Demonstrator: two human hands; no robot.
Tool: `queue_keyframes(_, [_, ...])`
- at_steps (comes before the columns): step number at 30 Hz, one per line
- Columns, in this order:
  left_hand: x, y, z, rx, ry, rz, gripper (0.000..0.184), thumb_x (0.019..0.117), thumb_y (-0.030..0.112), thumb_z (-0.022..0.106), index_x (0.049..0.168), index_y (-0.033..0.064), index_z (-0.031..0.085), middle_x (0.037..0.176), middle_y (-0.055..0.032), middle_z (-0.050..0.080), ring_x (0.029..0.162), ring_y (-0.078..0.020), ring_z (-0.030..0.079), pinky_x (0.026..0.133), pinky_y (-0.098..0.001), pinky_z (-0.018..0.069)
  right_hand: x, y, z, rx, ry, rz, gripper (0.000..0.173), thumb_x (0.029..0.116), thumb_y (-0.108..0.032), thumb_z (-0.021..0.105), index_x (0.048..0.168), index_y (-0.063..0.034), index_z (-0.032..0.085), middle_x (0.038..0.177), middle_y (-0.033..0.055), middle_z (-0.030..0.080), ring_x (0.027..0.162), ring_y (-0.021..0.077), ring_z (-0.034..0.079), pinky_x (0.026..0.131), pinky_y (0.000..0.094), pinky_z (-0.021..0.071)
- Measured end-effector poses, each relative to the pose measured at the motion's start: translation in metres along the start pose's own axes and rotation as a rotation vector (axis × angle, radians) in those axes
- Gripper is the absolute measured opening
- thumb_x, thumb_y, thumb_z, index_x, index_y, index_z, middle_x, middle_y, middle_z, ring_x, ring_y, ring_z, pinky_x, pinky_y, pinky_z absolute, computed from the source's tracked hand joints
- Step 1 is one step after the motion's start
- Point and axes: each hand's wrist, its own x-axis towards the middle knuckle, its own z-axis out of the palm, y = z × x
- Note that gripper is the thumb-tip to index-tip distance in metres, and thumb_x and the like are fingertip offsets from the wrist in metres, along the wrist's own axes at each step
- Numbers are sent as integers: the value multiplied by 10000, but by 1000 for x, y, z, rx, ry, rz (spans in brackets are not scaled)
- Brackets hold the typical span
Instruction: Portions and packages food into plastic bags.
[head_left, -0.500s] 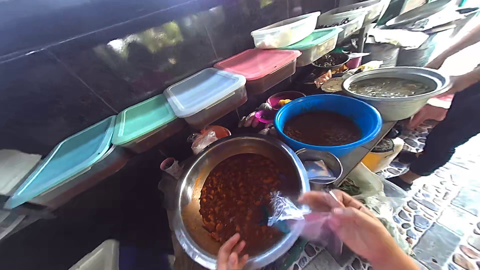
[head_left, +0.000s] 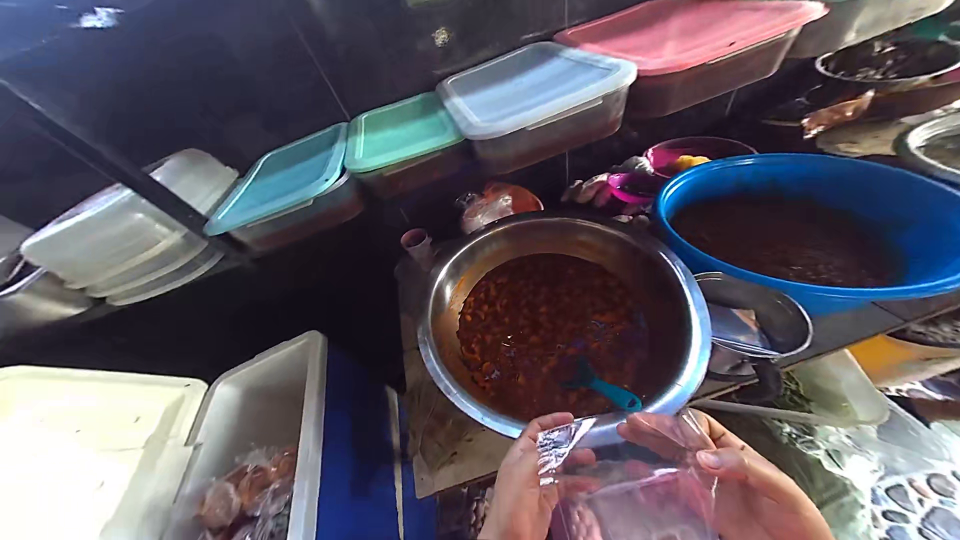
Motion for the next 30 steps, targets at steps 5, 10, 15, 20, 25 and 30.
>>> queue_keyframes(5, [-25, -8, -24, 335, -242, 296, 526, 982, 336, 622, 1324, -61, 585, 1293, -113, 654, 1192, -167, 618, 1041, -349, 493, 9, 11, 13, -93, -36, 66, 138, 963, -67, 552, 927, -102, 680, 1253, 196, 706, 1167, 324, 691, 965, 500, 584])
queue_keyframes(10, [-52, 16, -10, 738, 261, 403, 240, 1025, 101, 531, 910, -39, 688, 720, 4, 632, 651, -4, 577, 642, -201, 507, 15, 18, 18, -374, 25, 103, 34, 941, -130, 679, 955, -104, 663, 1250, 122, 707, 1100, 234, 704, 896, 401, 600])
queue_keyframes(15, [-50, 43, -45, 788, 679, 596, 203, 1009, 131, 559, 836, 41, 616, 658, 56, 549, 587, 15, 525, 574, -173, 469, 27, -4, 6, -700, 268, -219, 64, 959, -144, 618, 1004, -107, 643, 991, 23, 711, 866, 139, 694, 754, 303, 596])
queue_keyframes(20, [-43, 39, -6, 1069, 442, 523, 283, 1053, 154, 468, 1108, -90, 601, 950, -154, 655, 865, -168, 649, 813, -343, 553, 27, -4, 60, -827, -163, -51, 325, 994, -416, 634, 1181, -150, 628, 947, -50, 715, 827, 72, 687, 737, 284, 591])
queue_keyframes(25, [-50, 23, 43, 1083, -23, 584, 511, 761, 248, 826, 996, -132, 580, 1012, -295, 600, 932, -370, 631, 805, -462, 539, 29, 11, 78, -959, -227, 54, 417, 855, -412, 818, 852, -76, 570, 698, -57, 529, 616, 4, 500, 555, 205, 415])
queue_keyframes(30, [-38, 28, 22, 849, 14, 956, 331, 948, 161, 709, 741, 17, 494, 726, -95, 525, 738, -133, 545, 696, -241, 458, 41, 17, 49, -997, -129, -102, 220, 826, -93, 790, 983, -66, 638, 820, -27, 671, 673, 36, 626, 582, 223, 536])
